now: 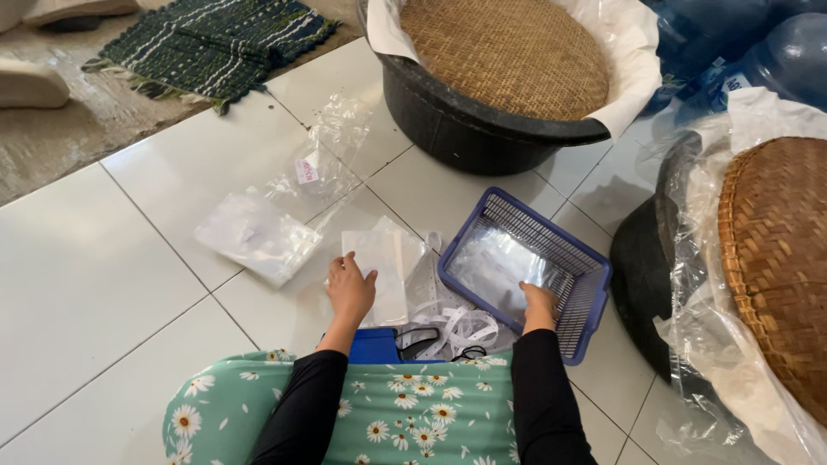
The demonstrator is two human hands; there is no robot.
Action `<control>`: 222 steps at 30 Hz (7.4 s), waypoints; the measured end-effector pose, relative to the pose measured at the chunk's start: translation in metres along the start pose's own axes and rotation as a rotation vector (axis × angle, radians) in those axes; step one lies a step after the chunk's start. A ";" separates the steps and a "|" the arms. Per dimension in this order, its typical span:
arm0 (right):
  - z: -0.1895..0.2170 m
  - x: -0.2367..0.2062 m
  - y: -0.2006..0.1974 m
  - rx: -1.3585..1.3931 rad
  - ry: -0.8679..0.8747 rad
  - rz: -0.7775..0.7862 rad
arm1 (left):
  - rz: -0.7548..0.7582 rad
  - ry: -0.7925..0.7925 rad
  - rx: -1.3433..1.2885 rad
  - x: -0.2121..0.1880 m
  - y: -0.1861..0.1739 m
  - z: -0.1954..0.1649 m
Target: The person sits on a floor cushion and packs white slipper-like items into clear plastic bags one at a time, folding the bags closed and placing the packed bags into a blue basket. They repeatedly take a new bag, insert an item, and set the finished bag aside.
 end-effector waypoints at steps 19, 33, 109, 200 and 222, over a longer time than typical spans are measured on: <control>0.031 -0.027 0.094 0.892 0.129 0.690 | 0.083 0.023 -0.066 -0.002 0.002 -0.007; 0.102 -0.055 0.060 1.083 -0.588 1.110 | 0.398 0.099 -1.054 0.016 0.021 -0.031; 0.052 -0.210 0.219 -0.256 -1.021 0.483 | -0.171 -0.181 -1.364 0.003 -0.170 0.100; 0.105 -0.345 0.238 -0.877 -1.691 0.386 | -0.263 -0.162 -1.403 0.012 -0.165 0.081; 0.139 -0.286 0.287 -0.857 -1.612 0.427 | -0.205 -0.164 -1.451 0.009 -0.157 0.073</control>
Point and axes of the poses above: each hand's wrist, its own x-axis towards the middle knuckle, its own y-axis out of the palm, z = x × y, the point moved 9 cm from there along x, towards the middle knuckle, and after that the axes turned 11 degrees about z, right-handed, at the moved point
